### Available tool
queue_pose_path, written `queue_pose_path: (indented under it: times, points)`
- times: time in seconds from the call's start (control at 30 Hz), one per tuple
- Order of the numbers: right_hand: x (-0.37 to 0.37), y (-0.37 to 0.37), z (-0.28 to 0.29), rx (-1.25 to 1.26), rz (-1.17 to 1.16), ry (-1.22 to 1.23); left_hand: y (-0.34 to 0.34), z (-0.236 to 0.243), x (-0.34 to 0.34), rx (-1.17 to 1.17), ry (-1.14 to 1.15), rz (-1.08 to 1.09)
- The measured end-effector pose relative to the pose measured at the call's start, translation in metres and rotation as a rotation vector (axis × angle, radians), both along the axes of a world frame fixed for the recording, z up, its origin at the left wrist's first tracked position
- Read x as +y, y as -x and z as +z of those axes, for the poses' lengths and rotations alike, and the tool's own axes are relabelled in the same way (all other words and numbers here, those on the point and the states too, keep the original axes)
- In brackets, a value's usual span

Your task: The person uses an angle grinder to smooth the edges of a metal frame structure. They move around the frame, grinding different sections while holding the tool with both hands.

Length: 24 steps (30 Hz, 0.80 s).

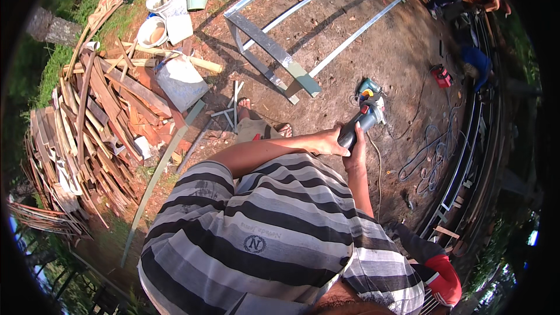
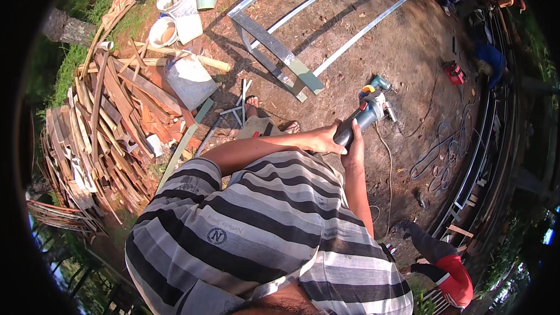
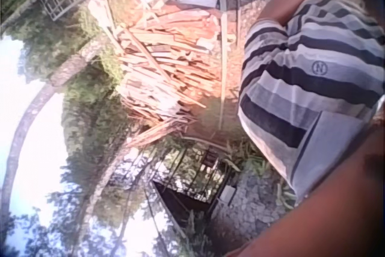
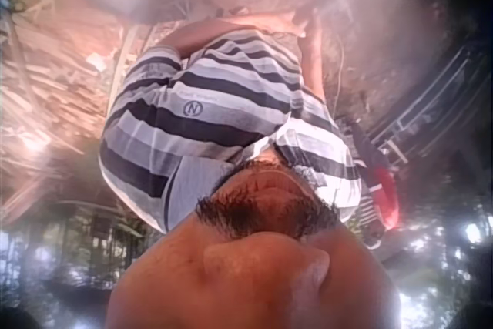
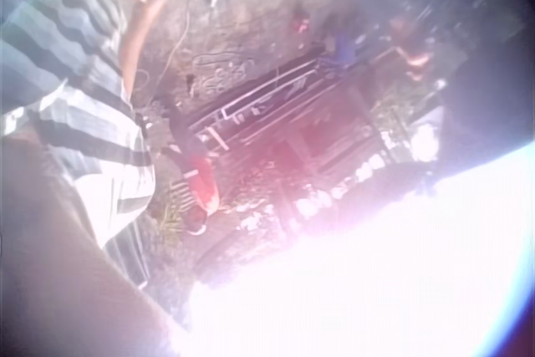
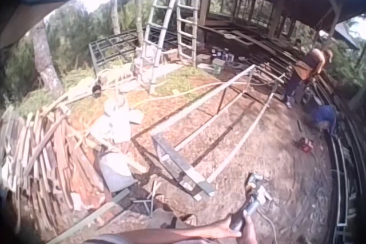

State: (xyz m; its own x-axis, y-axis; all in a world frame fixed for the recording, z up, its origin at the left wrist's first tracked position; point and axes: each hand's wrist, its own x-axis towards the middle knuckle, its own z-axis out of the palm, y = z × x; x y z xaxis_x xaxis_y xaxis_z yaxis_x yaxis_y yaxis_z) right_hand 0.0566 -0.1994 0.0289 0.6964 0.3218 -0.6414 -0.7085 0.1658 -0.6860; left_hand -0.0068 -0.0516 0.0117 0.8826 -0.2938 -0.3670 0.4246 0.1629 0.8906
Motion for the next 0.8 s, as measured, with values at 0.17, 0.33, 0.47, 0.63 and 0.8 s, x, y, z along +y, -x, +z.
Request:
queue_pose_path:
  times: [0.17, 0.33, 0.47, 0.63, 0.8]
  points:
    - [-0.006, -0.002, -0.005, 0.099, -0.02, -0.025, 0.003, -0.023, -0.011, -0.076, -0.001, -0.041]
    - [-0.01, 0.003, -0.017, 0.152, -0.088, 0.001, 0.007, -0.039, -0.023, -0.052, 0.001, 0.012]
    - [-0.016, 0.006, -0.025, 0.139, -0.13, 0.019, 0.005, -0.035, -0.025, 0.021, 0.041, -0.042]
    - [-0.024, 0.003, -0.035, 0.073, -0.096, 0.08, 0.0, -0.015, -0.014, 0.11, 0.075, -0.137]
    - [-0.018, 0.002, -0.027, 0.078, -0.073, 0.111, 0.004, -0.01, -0.011, 0.104, 0.116, -0.099]
